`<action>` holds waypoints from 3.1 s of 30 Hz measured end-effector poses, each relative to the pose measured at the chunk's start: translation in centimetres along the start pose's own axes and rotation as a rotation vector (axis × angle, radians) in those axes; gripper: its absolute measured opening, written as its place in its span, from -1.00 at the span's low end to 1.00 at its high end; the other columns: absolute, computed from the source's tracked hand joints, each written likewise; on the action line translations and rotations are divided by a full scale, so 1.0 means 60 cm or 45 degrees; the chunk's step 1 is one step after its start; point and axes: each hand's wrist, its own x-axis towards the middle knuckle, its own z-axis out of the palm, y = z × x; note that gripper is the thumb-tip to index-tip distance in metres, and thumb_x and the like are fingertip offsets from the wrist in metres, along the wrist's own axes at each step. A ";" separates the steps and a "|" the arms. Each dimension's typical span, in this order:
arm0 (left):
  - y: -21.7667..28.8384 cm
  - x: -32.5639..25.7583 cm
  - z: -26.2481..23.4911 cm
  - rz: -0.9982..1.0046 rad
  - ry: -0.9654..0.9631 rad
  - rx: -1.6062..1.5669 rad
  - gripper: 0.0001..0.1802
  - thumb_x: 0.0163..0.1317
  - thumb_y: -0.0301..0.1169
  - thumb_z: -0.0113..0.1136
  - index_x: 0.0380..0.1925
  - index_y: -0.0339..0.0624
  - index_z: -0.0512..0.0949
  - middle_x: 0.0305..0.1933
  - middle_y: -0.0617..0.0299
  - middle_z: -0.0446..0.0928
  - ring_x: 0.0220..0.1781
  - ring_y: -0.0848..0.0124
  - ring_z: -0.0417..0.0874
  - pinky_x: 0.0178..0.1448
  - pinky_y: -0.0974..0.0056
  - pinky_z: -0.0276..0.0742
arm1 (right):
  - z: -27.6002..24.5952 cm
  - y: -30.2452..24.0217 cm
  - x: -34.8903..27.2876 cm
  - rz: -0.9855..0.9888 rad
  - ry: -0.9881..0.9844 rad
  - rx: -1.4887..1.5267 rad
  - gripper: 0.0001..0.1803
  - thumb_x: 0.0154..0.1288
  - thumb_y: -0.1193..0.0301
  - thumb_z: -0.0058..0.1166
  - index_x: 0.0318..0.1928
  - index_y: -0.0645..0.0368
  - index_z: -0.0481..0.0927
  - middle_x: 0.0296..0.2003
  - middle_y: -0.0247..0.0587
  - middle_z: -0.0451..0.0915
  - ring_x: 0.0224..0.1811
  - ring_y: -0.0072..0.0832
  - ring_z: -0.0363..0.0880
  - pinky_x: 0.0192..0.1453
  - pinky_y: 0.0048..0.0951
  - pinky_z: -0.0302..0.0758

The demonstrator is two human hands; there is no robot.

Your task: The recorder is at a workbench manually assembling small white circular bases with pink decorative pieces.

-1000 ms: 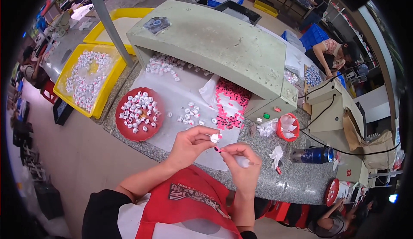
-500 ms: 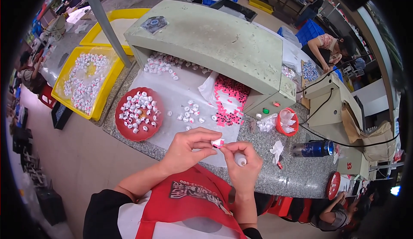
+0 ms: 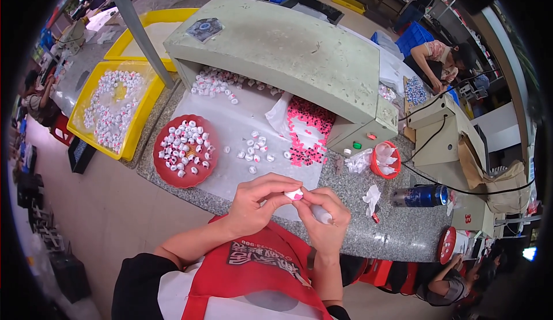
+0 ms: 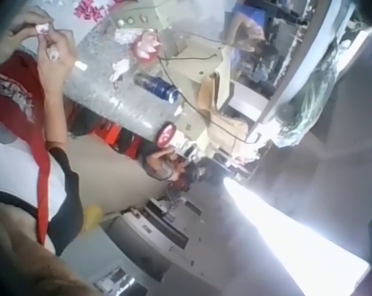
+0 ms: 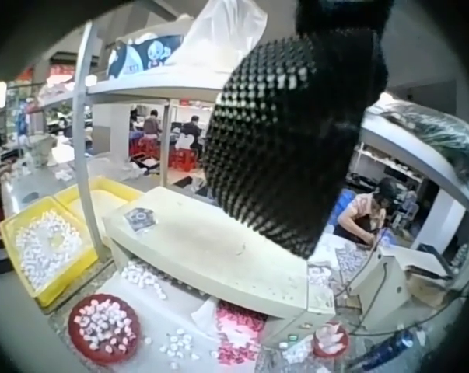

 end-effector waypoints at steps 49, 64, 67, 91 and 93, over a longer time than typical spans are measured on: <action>0.013 0.001 -0.003 0.202 0.094 0.328 -0.76 -0.05 -0.65 0.21 -0.31 -0.33 0.49 -0.43 0.10 0.58 -0.45 0.43 0.64 -0.45 0.47 0.54 | 0.003 0.030 0.012 0.135 -0.180 0.620 -0.77 -0.08 0.73 0.13 -0.32 0.34 0.55 -0.31 -0.04 0.54 -0.27 -0.43 0.54 -0.21 -0.53 0.50; -0.080 -0.037 -0.034 -0.159 0.262 0.218 -0.80 -0.02 -0.64 0.18 -0.32 -0.38 0.50 -0.38 0.07 0.58 -0.39 0.43 0.64 -0.36 0.42 0.57 | 0.081 0.109 0.013 0.516 -0.191 0.494 -0.84 0.02 0.63 0.13 -0.31 0.36 0.53 -0.42 -0.20 0.55 -0.48 -0.63 0.49 -0.41 -0.68 0.43; -0.186 -0.079 -0.068 -0.622 0.299 0.005 -0.82 0.02 -0.62 0.15 -0.31 -0.42 0.48 -0.39 0.08 0.57 -0.36 0.44 0.62 -0.29 0.40 0.56 | 0.149 0.216 0.001 0.880 -0.172 0.587 -0.83 0.03 0.60 0.11 -0.31 0.37 0.51 -0.49 -0.17 0.56 -0.55 -0.59 0.49 -0.46 -0.63 0.44; -0.138 0.154 -0.111 -0.620 0.214 -0.460 -0.65 0.04 -0.60 0.07 -0.10 -0.25 0.44 -0.26 0.12 0.51 -0.22 0.37 0.57 -0.13 0.38 0.50 | 0.006 0.147 0.005 0.430 0.252 0.235 -0.52 -0.02 0.70 0.02 -0.05 0.20 0.23 -0.33 -0.27 0.35 -0.30 -0.53 0.43 -0.19 -0.57 0.39; -0.008 0.119 -0.066 -0.444 0.158 -0.858 -0.65 0.01 -0.65 0.08 -0.13 -0.33 0.43 -0.26 0.09 0.49 -0.19 0.33 0.57 -0.15 0.38 0.52 | 0.012 0.076 0.032 0.275 0.262 0.253 -0.51 -0.04 0.71 0.01 -0.06 0.20 0.22 -0.35 -0.24 0.37 -0.28 -0.49 0.47 -0.18 -0.55 0.42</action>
